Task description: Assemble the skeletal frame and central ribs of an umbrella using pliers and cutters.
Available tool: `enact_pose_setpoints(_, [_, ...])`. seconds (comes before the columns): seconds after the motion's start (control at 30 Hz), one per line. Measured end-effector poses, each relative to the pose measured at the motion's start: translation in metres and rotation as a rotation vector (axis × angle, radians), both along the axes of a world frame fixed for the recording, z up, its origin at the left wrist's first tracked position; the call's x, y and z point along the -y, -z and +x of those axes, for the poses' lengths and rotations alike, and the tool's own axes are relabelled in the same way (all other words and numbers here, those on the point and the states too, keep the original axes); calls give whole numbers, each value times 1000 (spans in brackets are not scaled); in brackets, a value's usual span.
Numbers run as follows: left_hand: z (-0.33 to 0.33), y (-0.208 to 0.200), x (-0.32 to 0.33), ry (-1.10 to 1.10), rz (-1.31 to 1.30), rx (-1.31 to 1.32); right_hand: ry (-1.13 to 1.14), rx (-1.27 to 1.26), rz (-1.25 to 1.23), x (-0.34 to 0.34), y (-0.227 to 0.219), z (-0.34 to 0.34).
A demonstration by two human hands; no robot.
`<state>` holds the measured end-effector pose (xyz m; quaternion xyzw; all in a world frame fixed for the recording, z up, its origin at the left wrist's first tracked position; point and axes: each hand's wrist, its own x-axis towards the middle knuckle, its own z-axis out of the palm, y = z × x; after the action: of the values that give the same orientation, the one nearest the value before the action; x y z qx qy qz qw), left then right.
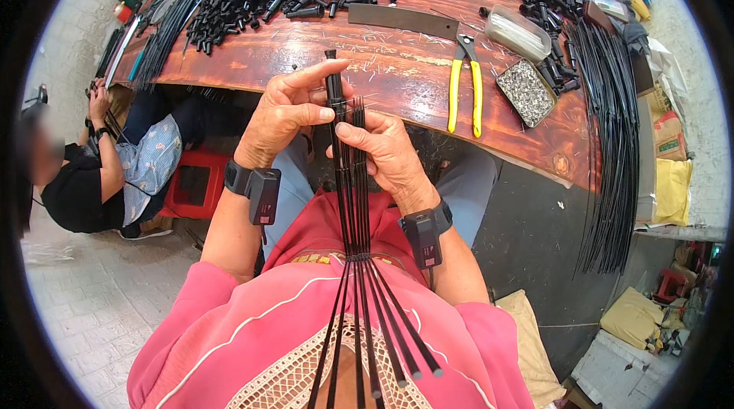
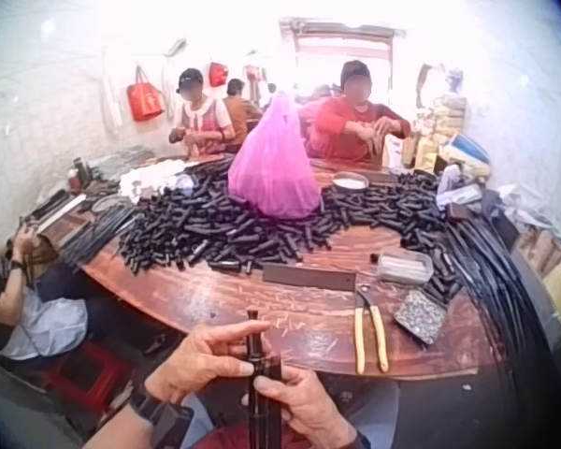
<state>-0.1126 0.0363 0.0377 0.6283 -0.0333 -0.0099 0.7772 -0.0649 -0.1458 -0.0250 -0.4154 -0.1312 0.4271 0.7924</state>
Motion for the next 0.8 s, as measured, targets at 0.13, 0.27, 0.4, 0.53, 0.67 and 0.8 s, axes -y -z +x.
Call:
enact_pose_setpoints(0.13, [0, -3, 0, 14, 6, -5, 5, -7, -1, 1, -7, -2])
enact_pose_setpoints(0.27, [1, -4, -5, 31, 33, -34, -8, -20, -19, 0, -5, -3])
enact_pose_setpoints(0.4, [4, 8, -10, 58, -9, -30, 24, -24, 15, -5, -7, -5])
enact_pose_setpoints(0.53, [12, 30, -17, 144, -151, 61, 39, -58, 16, -2, -18, -6])
enact_pose_setpoints(0.67, [21, 47, -18, 228, -297, 189, 4, -24, 17, -1, -15, -4])
enact_pose_setpoints(0.8, [24, 56, -17, 289, -394, 245, -22, -20, 31, -4, -11, -2])
